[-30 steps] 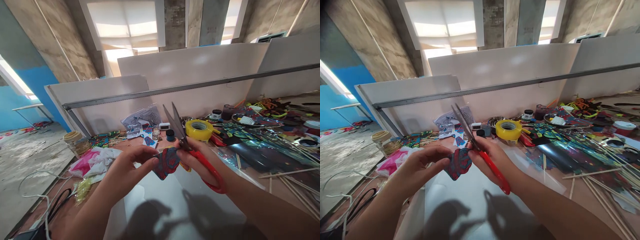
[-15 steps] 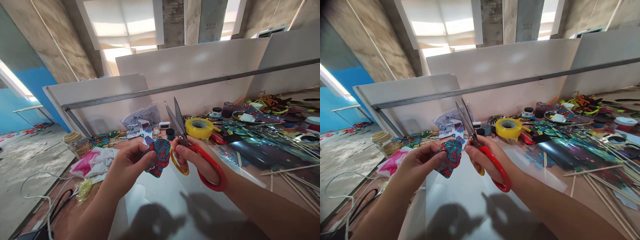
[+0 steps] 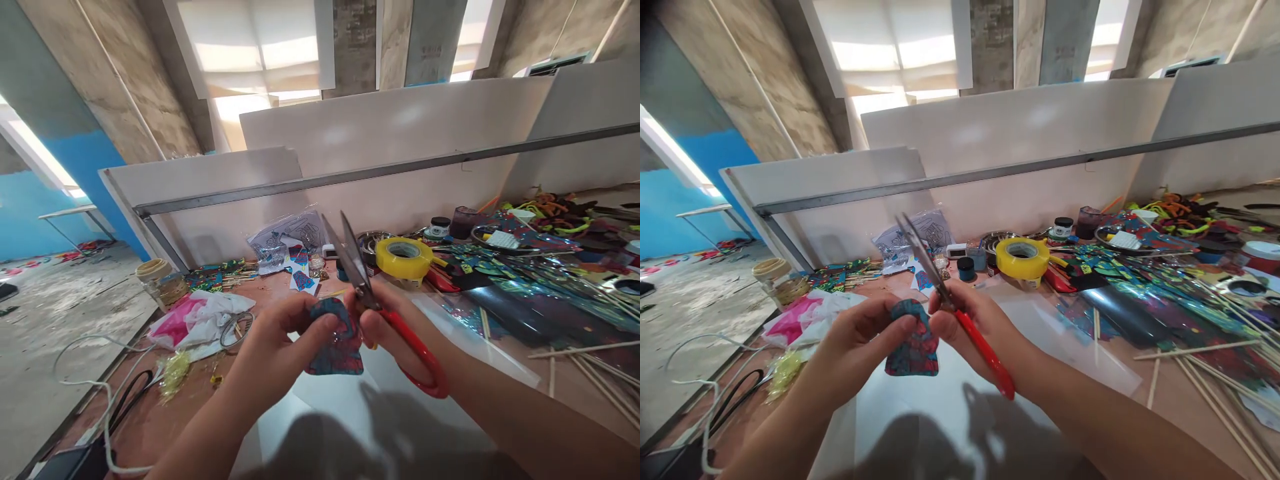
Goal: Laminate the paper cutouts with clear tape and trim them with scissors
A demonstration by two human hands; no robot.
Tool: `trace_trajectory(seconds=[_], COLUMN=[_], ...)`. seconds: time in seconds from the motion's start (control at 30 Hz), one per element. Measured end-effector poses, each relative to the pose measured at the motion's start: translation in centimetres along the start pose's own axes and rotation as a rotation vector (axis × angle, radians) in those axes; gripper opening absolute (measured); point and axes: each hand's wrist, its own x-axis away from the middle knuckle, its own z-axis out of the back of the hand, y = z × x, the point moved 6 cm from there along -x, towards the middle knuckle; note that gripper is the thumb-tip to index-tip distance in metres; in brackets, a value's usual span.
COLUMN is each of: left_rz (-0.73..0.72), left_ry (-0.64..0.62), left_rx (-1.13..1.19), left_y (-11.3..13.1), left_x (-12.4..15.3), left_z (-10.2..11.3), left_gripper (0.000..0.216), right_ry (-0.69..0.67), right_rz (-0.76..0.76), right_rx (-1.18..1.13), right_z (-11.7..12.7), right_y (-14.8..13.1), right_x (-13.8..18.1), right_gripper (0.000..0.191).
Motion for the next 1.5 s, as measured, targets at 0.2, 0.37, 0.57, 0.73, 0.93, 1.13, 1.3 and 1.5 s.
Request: trace_trajectory(seconds=[0.2, 0.37, 0.57, 0.73, 0.93, 1.13, 1.3, 1.5], left_rz=[-0.039, -0.154, -0.274, -0.247, -0.239, -0.261, -0.298, -0.300], left_ry=[0.189, 0.243, 0.297, 0.314, 0.291, 0.334, 0.352, 0.388], left_rx=[0.124, 0.050, -0.274, -0.354, -0.309, -0.349, -0.392, -0.479], left_y=[0.8, 0.8, 1.2, 1.6, 1.6, 1.7, 2.3, 2.5], left_x=[0.5, 0.3, 0.6, 0.8, 0.8, 1.1, 1.4, 1.6], left_z=[1.1, 1.7, 2.2, 2.2, 2.1, 2.4, 2.8, 2.8], left_gripper=[0.022, 0.026, 0.034, 0.028, 0.031, 0.030, 0.032, 0.033], right_ry=[-0.034, -0.093, -0.046, -0.118, -0.106, -0.108, -0.119, -0.130], right_rz=[-0.047, -0.074, -0.151, -0.178, -0.186, -0.196, -0.175, -0.200], right_rx=[-0.004, -0.116, -0.142, -0.158, -0.144, -0.084, 0.030, 0.024], right_z=[-1.1, -3.4, -3.7, -3.9, -3.9, -3.6, -3.0, -3.3], right_y=[2.5, 2.9, 2.6, 2.5, 2.8, 2.6, 1.9, 2.1], right_x=[-0.5, 0.5, 0.6, 0.7, 0.9, 0.8, 0.7, 0.8], right_gripper=[0.047, 0.044, 0.043, 0.034, 0.025, 0.023, 0.022, 0.019])
